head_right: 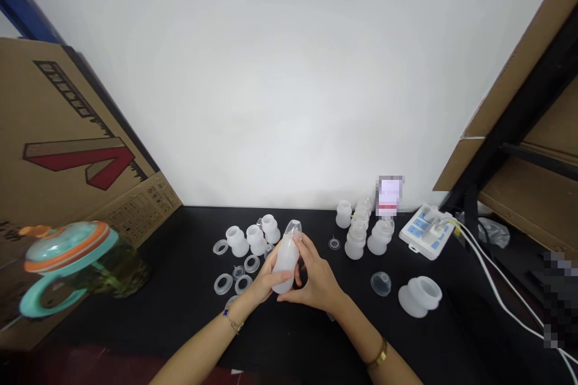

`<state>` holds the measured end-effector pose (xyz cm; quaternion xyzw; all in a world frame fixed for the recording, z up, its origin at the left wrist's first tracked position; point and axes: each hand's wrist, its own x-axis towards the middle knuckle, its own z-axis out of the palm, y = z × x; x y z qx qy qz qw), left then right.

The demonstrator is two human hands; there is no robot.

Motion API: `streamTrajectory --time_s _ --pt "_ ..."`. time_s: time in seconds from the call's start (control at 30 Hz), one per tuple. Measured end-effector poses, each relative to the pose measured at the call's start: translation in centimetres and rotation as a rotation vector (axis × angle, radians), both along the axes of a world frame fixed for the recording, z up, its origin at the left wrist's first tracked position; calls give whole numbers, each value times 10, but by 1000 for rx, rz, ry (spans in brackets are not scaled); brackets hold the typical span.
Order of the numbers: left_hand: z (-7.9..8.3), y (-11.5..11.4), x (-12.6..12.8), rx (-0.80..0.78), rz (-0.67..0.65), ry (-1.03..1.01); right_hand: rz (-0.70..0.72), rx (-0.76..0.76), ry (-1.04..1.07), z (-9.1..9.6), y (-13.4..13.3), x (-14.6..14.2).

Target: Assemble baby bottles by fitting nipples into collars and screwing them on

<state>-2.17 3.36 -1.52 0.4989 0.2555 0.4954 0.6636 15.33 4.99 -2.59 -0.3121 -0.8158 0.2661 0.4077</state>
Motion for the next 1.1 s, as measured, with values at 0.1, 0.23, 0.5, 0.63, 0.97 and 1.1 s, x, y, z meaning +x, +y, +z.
streamTrajectory --time_s 0.1,0.23,0.5,0.63,0.97,1.1 --pt "-2 1 1 -30 14 -32 -23 15 -10 -1 0 0" --pt "-4 1 3 -80 23 -77 -45 34 -18 -1 0 1" --pt "-6 2 5 -95 43 -113 -65 14 -27 -1 0 1" --pt "-8 2 4 -85 37 -114 -77 -2 -39 0 0 2" --pt "-9 4 2 -88 103 -97 -156 3 -97 -6 -6 -4" --pt "-7 4 0 -64 104 -65 -151 32 -80 -9 -7 -6"
